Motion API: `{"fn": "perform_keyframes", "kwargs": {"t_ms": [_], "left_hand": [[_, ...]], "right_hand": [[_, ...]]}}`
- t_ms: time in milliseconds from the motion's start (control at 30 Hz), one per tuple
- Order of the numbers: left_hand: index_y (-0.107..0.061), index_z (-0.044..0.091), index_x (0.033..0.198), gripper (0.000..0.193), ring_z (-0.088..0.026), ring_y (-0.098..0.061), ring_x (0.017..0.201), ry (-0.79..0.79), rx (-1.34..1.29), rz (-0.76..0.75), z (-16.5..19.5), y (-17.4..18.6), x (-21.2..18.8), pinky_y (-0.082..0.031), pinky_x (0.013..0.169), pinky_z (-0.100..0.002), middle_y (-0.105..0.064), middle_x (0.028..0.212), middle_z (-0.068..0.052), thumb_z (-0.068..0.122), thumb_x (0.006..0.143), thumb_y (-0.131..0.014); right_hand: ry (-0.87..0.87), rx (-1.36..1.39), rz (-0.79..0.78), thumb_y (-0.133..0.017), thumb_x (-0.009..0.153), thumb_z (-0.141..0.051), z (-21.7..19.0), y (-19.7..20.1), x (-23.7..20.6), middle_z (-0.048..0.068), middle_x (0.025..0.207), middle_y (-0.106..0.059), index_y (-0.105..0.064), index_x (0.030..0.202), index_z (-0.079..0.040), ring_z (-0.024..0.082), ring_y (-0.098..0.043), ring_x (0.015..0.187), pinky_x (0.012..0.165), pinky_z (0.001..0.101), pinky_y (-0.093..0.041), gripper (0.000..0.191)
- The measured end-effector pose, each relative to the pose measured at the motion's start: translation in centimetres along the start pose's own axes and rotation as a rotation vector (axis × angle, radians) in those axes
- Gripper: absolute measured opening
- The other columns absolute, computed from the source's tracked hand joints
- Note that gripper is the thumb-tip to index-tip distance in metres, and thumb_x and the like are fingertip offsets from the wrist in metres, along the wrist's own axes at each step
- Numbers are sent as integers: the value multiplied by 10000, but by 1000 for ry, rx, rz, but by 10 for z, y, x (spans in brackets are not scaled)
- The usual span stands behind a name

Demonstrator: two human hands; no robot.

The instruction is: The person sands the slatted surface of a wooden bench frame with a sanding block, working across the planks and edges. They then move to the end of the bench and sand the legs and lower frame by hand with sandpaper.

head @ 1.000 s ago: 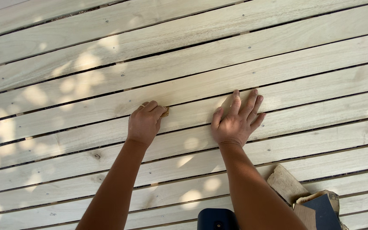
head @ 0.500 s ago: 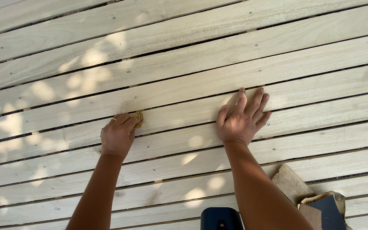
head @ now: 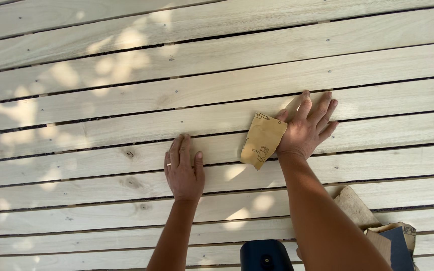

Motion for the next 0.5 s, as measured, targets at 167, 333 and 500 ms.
{"fn": "perform_keyframes", "kwargs": {"t_ms": [167, 333, 500], "left_hand": [[-355, 88, 1601, 597, -337, -172, 1585, 367, 172, 78, -101, 30, -23, -32, 1232, -634, -262, 1691, -136, 381, 1082, -353], [-216, 67, 1657, 667, -319, -43, 1613, 404, 146, 48, -109, 21, -19, 24, 1229, -629, -96, 1744, -151, 357, 1061, -293], [-204, 117, 1648, 647, -306, -40, 1607, 454, 184, 23, -110, 22, -10, 25, 1230, -619, -88, 1740, -123, 372, 1059, -287]], "right_hand": [[-5, -13, 36, -563, 956, -392, 4, -6, 2, 178, 1700, -114, -397, 1570, -178, 383, -39, 1586, 1209, 698, -79, 671], [14, 84, 45, -537, 1032, -324, 7, 7, 7, 153, 1693, -202, -438, 1525, -223, 359, -99, 1583, 1236, 649, -67, 513], [-231, 885, 72, -412, 1020, -94, 21, 36, -15, 151, 1610, -404, -411, 1538, -158, 343, -458, 1461, 1199, 438, -419, 521]]}}
Point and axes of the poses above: each hand's wrist, its own x-axis towards the middle knuckle, its own y-axis out of the back of the hand, z = x × y, the point moved 9 cm from there along x, towards the middle knuckle
